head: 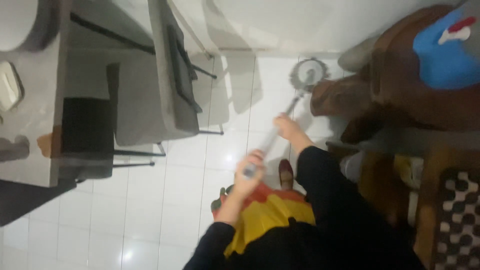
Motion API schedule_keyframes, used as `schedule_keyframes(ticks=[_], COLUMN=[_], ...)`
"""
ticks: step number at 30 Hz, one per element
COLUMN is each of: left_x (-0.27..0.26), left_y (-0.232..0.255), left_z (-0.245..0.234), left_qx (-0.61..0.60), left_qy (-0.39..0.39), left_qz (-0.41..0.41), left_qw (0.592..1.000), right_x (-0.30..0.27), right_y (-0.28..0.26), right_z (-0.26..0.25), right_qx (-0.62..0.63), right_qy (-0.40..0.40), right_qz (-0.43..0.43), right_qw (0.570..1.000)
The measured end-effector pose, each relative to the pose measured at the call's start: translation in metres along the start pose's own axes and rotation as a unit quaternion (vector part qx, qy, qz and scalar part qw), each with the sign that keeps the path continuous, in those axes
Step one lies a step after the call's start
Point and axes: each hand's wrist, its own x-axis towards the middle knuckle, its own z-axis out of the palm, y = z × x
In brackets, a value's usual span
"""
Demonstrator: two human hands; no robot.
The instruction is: The recorder is mopping a tiled floor around a table and chairs.
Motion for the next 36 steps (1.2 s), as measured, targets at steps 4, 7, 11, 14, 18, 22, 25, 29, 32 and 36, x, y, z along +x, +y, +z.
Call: schedule_keyframes(ticks=[4, 7, 11, 14, 18, 22, 25, 29, 32, 36], left_x=[0.029, 0.039, 0.022, 0.004, -0.011, -0.016, -0.014, 0.013, 0.031, 0.013], left_y=[-0.003, 0.01, 0.073, 0.114, 0.104, 0.041, -0.011, -0.004, 0.004, 0.019], left_z=[0.031, 0.019, -0.009, -0.018, -0.014, 0.009, 0.043, 0.071, 0.069, 0.086], left_qx=[0.018, 0.022, 0.088, 0.098, 0.0, -0.009, 0.018, 0.041, 0.044, 0.06], left_qy=[-0.031, -0.004, 0.116, 0.177, 0.213, 0.211, 0.238, 0.221, 0.202, 0.065], left_qz=[0.034, 0.039, 0.033, 0.066, 0.093, 0.109, 0.031, 0.103, 0.127, 0.118], left_qw=[0.999, 0.999, 0.989, 0.977, 0.973, 0.971, 0.971, 0.969, 0.97, 0.989], right_x=[-0.003, 0.017, 0.047, 0.054, 0.048, 0.035, 0.03, 0.003, -0.017, -0.072], right_y=[-0.012, -0.019, -0.083, -0.17, -0.202, -0.151, -0.093, -0.104, -0.136, -0.149], right_z=[-0.056, -0.04, 0.0, -0.021, -0.04, -0.044, -0.047, -0.086, -0.1, -0.074], right_qx=[-0.041, -0.003, 0.009, 0.04, 0.117, 0.032, 0.011, 0.101, 0.196, 0.341], right_qy=[-0.012, 0.051, -0.034, -0.156, -0.139, -0.172, -0.136, -0.078, 0.025, 0.17], right_qz=[0.107, 0.09, 0.048, 0.092, 0.135, 0.128, 0.153, 0.185, 0.157, 0.146], right_qw=[0.993, 0.995, 0.998, 0.983, 0.974, 0.976, 0.979, 0.975, 0.968, 0.913])
